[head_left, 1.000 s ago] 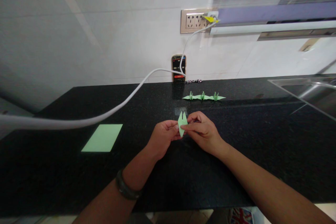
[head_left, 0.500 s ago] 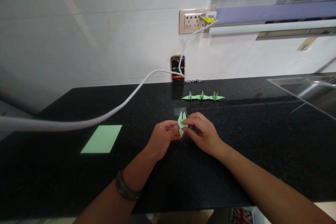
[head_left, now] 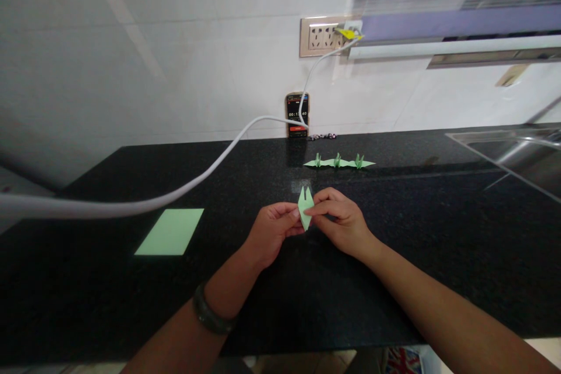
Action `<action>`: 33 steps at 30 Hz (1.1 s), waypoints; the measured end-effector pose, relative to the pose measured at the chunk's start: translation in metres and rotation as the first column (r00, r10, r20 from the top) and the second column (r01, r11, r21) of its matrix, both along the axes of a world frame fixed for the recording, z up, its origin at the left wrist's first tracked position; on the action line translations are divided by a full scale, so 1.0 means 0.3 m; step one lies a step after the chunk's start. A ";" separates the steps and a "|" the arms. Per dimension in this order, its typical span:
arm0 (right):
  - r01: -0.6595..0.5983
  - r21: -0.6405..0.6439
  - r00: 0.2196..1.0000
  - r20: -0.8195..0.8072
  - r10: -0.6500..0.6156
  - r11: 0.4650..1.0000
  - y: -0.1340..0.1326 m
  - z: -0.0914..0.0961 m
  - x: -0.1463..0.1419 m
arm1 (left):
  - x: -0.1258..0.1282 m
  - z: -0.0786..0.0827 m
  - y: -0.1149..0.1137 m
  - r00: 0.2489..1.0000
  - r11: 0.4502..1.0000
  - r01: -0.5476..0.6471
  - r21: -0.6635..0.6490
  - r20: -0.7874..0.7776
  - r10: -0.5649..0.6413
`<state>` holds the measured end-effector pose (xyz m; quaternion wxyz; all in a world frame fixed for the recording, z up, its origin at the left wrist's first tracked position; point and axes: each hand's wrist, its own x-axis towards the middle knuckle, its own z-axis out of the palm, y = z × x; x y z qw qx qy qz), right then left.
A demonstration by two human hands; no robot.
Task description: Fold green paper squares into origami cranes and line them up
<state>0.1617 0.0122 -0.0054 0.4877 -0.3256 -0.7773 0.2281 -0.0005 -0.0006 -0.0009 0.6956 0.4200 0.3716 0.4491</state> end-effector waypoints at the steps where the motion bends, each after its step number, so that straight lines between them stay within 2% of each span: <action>1: -0.002 0.000 1.000 0.002 0.002 1.000 0.000 0.000 0.000 | -0.001 0.002 0.000 1.000 1.000 0.016 -0.014 0.015 -0.016; 6: -0.002 0.002 1.000 0.019 0.002 1.000 0.001 0.000 0.001 | -0.002 0.008 0.002 0.998 0.997 0.034 -0.074 0.061 -0.029; 12: -0.070 -0.011 0.997 0.041 0.071 0.997 -0.003 0.000 0.000 | 0.001 0.002 0.001 0.998 0.998 -0.033 -0.054 -0.055 0.030; 14: -0.090 -0.043 0.996 0.000 0.090 0.995 -0.003 0.000 -0.001 | 0.001 0.000 0.002 0.997 0.998 -0.035 -0.045 -0.073 0.032; 16: -0.064 -0.144 0.993 -0.104 0.049 0.987 -0.001 -0.002 -0.002 | 0.001 -0.003 0.005 0.995 0.999 -0.046 -0.027 -0.089 0.043; 18: -0.016 -0.308 0.981 -0.191 -0.045 0.951 0.004 -0.004 -0.003 | 0.002 -0.005 0.007 0.991 0.997 -0.076 -0.005 -0.112 0.075; 21: 0.005 -0.457 0.991 -0.119 -0.067 0.890 0.009 -0.004 -0.006 | 0.003 -0.009 0.008 0.981 0.992 -0.123 0.032 -0.151 0.126; 25: -0.005 -0.411 1.000 0.014 0.012 0.912 0.009 -0.003 -0.009 | 0.003 -0.013 0.008 0.966 0.986 -0.137 0.092 -0.209 0.154; 29: 0.017 -0.409 1.000 0.027 -0.007 0.912 0.011 -0.006 -0.007 | 0.004 -0.011 0.005 0.942 0.976 -0.145 0.165 -0.280 0.188; 33: 0.033 -0.412 0.999 0.026 -0.025 0.911 0.013 -0.010 -0.006 | 0.006 -0.005 0.000 0.936 0.965 -0.165 0.203 -0.276 0.218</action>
